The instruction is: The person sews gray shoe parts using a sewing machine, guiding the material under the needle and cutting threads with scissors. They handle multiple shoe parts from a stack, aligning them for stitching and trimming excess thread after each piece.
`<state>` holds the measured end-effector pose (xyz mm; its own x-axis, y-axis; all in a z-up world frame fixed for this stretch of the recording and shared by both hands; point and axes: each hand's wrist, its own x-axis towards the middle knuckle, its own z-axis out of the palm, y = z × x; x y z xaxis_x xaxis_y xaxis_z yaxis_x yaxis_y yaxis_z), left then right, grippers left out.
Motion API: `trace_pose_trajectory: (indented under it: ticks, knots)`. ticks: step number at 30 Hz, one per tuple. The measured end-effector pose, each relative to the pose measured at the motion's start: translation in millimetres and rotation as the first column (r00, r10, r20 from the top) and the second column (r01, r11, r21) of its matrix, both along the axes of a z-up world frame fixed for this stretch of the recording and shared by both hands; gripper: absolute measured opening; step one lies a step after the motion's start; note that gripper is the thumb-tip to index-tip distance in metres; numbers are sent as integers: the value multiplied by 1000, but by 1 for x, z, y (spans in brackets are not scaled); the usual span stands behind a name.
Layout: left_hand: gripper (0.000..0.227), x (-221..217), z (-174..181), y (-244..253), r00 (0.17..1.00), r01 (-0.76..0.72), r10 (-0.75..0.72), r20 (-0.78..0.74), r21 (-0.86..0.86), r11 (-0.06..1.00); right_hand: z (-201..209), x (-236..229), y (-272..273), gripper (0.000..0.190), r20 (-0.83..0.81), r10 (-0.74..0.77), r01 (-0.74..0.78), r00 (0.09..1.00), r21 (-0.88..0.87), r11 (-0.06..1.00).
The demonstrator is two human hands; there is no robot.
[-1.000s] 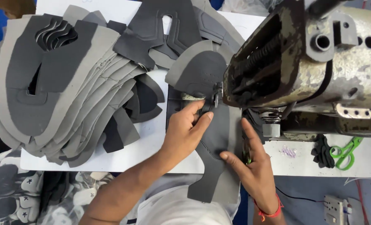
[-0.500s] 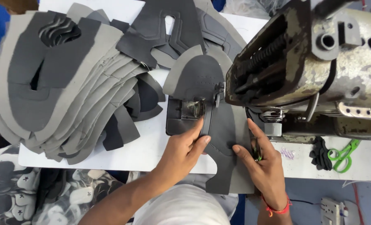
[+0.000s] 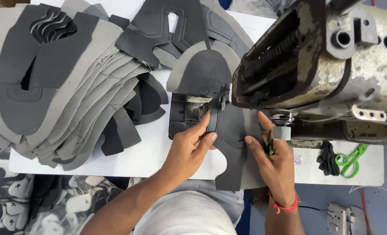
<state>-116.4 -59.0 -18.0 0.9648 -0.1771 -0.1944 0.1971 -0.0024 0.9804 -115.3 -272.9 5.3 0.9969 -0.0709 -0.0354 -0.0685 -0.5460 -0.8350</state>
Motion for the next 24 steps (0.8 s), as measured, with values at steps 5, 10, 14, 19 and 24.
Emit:
trace_pose_trajectory:
  ticks: [5,10,14,19,24]
  knots:
    - [59,11,-12,-2,999,-33,35,24,-75,997,3,12,5,47,-30,-27,30,999,79,996]
    - [58,25,-8,0,999,-34,37,26,-125,992,-8,18,1,41,24,-26,23,999,129,991]
    - [56,36,-9,2,999,-19,21,39,-57,998,-19,22,-4,36,5,-22,21,1000,185,983]
    - [55,60,3,11,999,31,-33,32,59,998,-20,23,-2,30,24,34,-38,999,225,974]
    - [53,97,-1,29,957,285,-288,13,117,951,-17,9,10,35,-62,16,-3,998,199,980]
